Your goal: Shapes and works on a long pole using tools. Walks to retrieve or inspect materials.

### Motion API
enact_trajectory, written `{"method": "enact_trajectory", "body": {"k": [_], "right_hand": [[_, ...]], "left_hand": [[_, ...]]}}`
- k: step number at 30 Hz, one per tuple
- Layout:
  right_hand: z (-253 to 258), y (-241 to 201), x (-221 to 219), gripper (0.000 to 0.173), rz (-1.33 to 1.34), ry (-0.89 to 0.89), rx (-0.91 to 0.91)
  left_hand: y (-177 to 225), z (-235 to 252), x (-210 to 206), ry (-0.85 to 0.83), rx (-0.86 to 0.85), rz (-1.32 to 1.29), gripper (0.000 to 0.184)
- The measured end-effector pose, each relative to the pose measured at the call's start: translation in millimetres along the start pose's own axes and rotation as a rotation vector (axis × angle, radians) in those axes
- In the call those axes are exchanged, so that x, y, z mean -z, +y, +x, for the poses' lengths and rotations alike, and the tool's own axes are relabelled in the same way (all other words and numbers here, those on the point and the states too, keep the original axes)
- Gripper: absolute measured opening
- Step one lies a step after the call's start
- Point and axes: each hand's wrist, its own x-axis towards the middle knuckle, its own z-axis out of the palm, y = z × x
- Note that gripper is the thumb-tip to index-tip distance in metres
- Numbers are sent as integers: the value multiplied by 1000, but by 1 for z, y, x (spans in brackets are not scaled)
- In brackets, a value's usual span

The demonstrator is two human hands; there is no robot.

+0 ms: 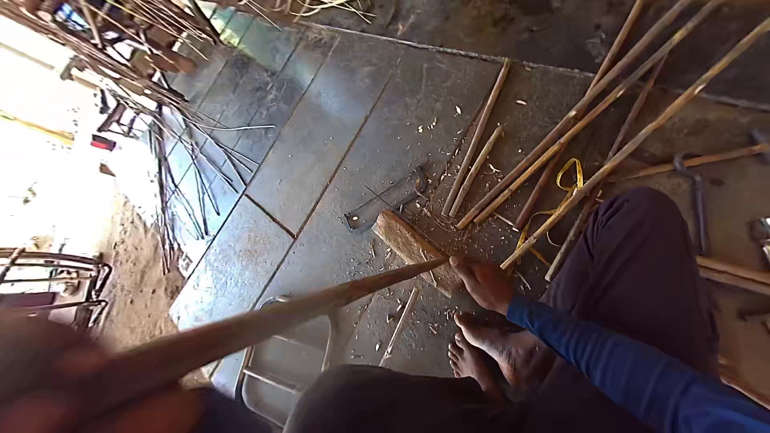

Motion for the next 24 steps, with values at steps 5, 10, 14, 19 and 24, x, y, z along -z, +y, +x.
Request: {"method": "enact_trajectory", "body": {"k": [5,10,14,19,24], "right_hand": [[-38,3,49,65,-71,106,175],[-40,16,48,71,-33,-89,-92],[-42,-1,29,66,-48,52,247],[-30,-9,22,69,-50,-64,140],[-15,9,9,71,-15,-99,73]], "left_hand": [[-73,30,-38,14,-344,-239,26],[-76,30,-38,-96,-359,-353,27],[-59,25,-56,1,-302,-264,29],[-64,28,-49,-93,-335,-334,32],[-38,9,-95,213,-283,-337,42]]}}
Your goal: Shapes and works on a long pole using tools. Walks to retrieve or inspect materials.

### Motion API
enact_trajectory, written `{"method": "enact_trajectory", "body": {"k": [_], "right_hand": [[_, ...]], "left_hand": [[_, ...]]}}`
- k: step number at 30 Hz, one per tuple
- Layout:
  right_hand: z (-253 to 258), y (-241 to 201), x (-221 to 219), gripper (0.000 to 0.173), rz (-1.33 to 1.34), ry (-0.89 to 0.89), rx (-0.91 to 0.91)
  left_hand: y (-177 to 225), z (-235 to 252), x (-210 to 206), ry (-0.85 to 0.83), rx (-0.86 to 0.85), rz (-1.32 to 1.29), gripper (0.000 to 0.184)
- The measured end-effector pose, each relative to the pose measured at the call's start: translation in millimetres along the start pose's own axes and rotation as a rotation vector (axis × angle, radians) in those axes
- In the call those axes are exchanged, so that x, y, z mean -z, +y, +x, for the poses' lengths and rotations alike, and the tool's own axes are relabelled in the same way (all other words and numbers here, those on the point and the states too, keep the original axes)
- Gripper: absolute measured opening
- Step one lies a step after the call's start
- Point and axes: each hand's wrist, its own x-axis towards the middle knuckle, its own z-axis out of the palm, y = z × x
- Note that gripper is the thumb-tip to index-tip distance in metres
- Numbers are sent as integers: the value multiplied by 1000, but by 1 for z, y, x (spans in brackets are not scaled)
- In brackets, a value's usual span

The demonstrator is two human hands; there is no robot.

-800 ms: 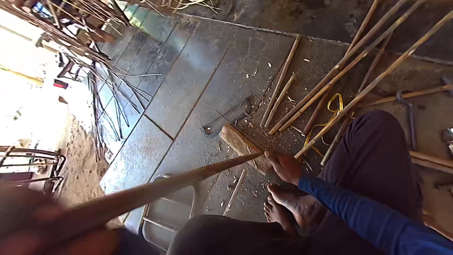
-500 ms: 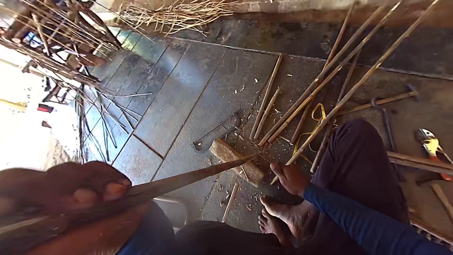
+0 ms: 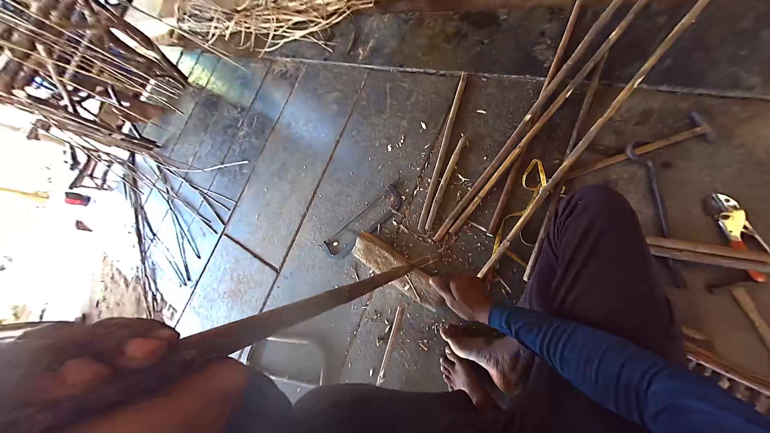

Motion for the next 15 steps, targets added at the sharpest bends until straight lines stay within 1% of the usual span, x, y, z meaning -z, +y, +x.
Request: {"method": "enact_trajectory", "body": {"k": [1,2,3,4,5,7,9,10,11,12,13,14,15], "right_hand": [[2,-3,3,72,6,-26,-27],[2,-12,9,68,-9,-35,9],[2,-15,16,65,-40,-33,51],[-1,-12,11,63,-48,-45,59],[-3,-4,-1,64,-44,-45,30],[8,9,-2,71,-23,1,-10],[5,-1,6,67,-29,15,117],[3,0,7,65,-49,18,144],[0,4,1,66,-35,-8,88],[2,10,-4,72,-7,-12,9],[7,14,-4,74,-4,8,-4],[8,9,0,72,0,16,32],[7,2,7,67,-10,16,106]], "left_hand": [[5,-1,-14,34,21,10,42],[6,-1,-19,20,47,14,39],[1,-1,-11,-34,67,-1,37],[-2,0,7,-111,64,-40,36],[-1,2,13,-162,53,-41,37],[3,3,-3,-194,38,-39,34],[4,1,-10,-230,39,-39,33],[2,-2,-7,-214,32,-44,34],[1,-4,0,-209,22,-34,33],[0,-4,0,-196,19,-26,34],[2,-3,-8,-156,28,-9,35],[3,-1,-13,-150,43,-5,35],[0,1,-9,-185,47,-11,33]]}}
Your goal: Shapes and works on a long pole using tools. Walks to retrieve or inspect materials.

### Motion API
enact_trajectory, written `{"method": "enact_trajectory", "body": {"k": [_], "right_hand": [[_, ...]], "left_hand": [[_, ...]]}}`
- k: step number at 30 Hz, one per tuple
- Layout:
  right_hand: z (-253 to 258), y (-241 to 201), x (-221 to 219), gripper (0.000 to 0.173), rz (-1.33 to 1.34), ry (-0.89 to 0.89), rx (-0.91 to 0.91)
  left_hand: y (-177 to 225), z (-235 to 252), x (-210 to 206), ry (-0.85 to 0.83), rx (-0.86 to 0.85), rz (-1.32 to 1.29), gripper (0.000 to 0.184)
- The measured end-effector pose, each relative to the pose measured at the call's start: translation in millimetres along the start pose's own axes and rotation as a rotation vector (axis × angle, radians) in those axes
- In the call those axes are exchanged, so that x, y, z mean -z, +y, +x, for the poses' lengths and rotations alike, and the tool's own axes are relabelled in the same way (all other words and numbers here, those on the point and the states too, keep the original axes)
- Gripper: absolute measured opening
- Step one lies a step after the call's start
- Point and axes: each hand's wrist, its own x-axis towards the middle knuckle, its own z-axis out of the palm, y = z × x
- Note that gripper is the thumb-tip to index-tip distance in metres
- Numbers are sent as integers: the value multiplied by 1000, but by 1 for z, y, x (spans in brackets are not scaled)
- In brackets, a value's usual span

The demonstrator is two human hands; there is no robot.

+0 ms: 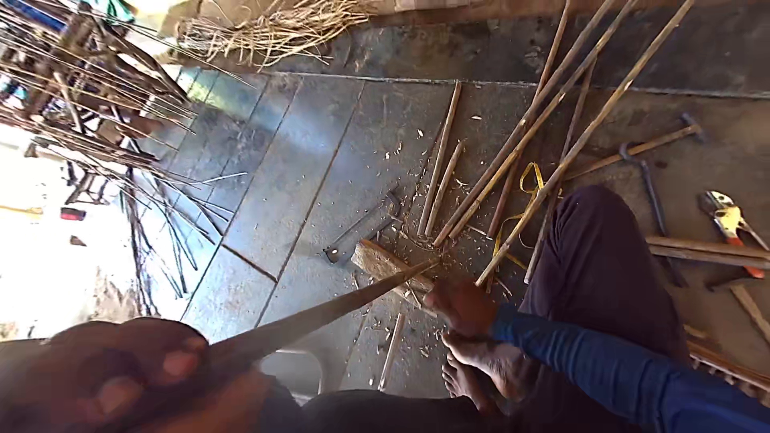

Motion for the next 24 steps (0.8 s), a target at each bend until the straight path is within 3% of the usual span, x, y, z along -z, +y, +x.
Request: {"method": "enact_trajectory", "body": {"k": [1,3,5,7,11,14,17,20,22,24], "right_hand": [[-1,-2,3,63,-25,-7,33],[-6,7,-11,67,19,-41,-88],[0,11,-10,70,40,-5,-111],[-1,6,-5,65,-1,46,38],[4,15,-15,69,39,-18,-122],[2,5,-9,63,15,5,7],[7,20,-20,74,24,17,-120],[4,8,-13,67,14,77,44],[1,15,-20,74,35,-10,-124],[6,14,-15,75,45,4,-143]], "left_hand": [[-6,0,14,-42,-10,-25,33],[-7,-1,30,-36,-20,-31,36],[-4,2,17,-31,-10,-49,35],[-3,-4,7,-23,-4,-46,33],[5,-4,3,-32,33,-10,34],[2,-4,15,-119,48,30,31],[3,-5,2,13,-15,-30,30],[-4,-5,12,15,-85,-17,28],[2,-7,4,61,-87,44,30],[4,-1,0,32,-103,38,30]]}}
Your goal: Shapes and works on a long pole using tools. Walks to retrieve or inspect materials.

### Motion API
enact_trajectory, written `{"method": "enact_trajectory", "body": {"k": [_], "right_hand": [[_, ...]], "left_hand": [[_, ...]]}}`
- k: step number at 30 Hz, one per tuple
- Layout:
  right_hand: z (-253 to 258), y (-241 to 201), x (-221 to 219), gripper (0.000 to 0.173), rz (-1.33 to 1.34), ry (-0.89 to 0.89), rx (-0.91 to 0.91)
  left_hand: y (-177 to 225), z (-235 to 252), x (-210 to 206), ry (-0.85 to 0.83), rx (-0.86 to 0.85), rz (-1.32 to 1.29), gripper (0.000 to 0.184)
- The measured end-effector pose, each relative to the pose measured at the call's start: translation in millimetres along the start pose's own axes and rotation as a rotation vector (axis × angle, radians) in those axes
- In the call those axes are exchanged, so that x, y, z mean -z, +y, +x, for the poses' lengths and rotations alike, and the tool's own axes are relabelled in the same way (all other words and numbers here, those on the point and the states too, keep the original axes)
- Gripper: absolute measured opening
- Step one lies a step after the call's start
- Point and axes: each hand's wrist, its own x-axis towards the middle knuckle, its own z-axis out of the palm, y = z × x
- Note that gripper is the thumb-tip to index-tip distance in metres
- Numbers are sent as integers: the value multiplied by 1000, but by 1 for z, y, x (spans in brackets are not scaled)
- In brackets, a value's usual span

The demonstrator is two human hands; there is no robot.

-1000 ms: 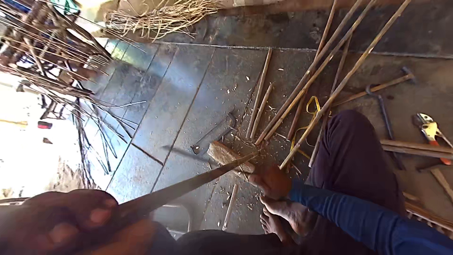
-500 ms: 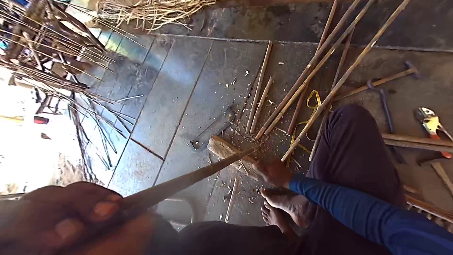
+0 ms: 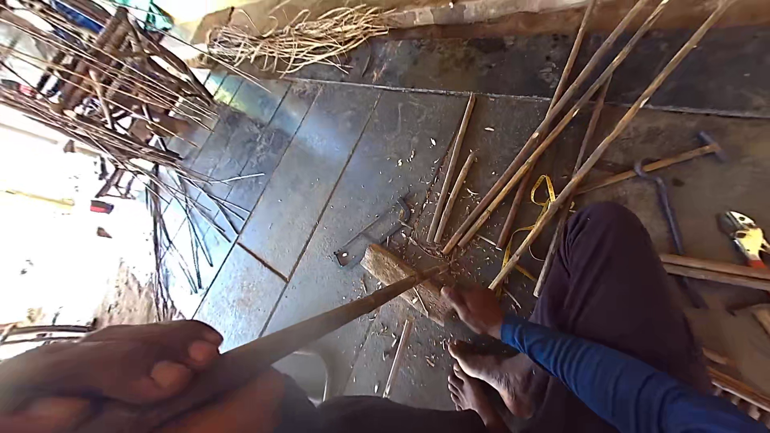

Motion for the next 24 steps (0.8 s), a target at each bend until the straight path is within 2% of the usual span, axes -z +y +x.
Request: {"method": "enact_trajectory", "body": {"k": [2,3,5,8,9,11,12,15,16,18,19,21,22,24], "right_hand": [[-1,-8,6,70,-23,63,183],[-3,-5,0,68,-24,85,207],[1,6,-7,69,-10,81,140],[0,-3,1,65,16,140,272],[-2,-1,-1,65,-9,119,227],[0,7,-5,73,5,-1,-26],[4,9,-4,75,9,-1,-41],[-1,0,-1,69,-27,136,219],[-3,2,-4,69,-25,122,180],[0,7,-1,75,2,36,-9],[1,5,1,73,9,54,13],[0,-1,8,66,-14,116,200],[-3,1,4,67,-14,99,194],[0,10,-1,72,16,35,24]], "left_hand": [[-6,0,10,-16,12,-38,30],[-7,-2,16,-31,18,-26,31],[-10,-1,24,-103,-26,15,30],[-15,-1,22,-72,-75,4,28],[-17,-3,25,-61,-70,7,29],[-16,-4,29,-93,-57,20,31],[-16,-1,27,-111,-67,-3,30],[-15,-4,21,-113,-53,-3,29],[-12,-7,22,-121,-36,15,29],[-11,-7,20,-107,-17,-31,28],[-11,-5,16,-89,-17,-54,29],[-8,-6,6,-39,6,-98,27],[-3,-8,2,-25,16,-112,27],[-5,-7,4,-53,-45,-171,26]]}}
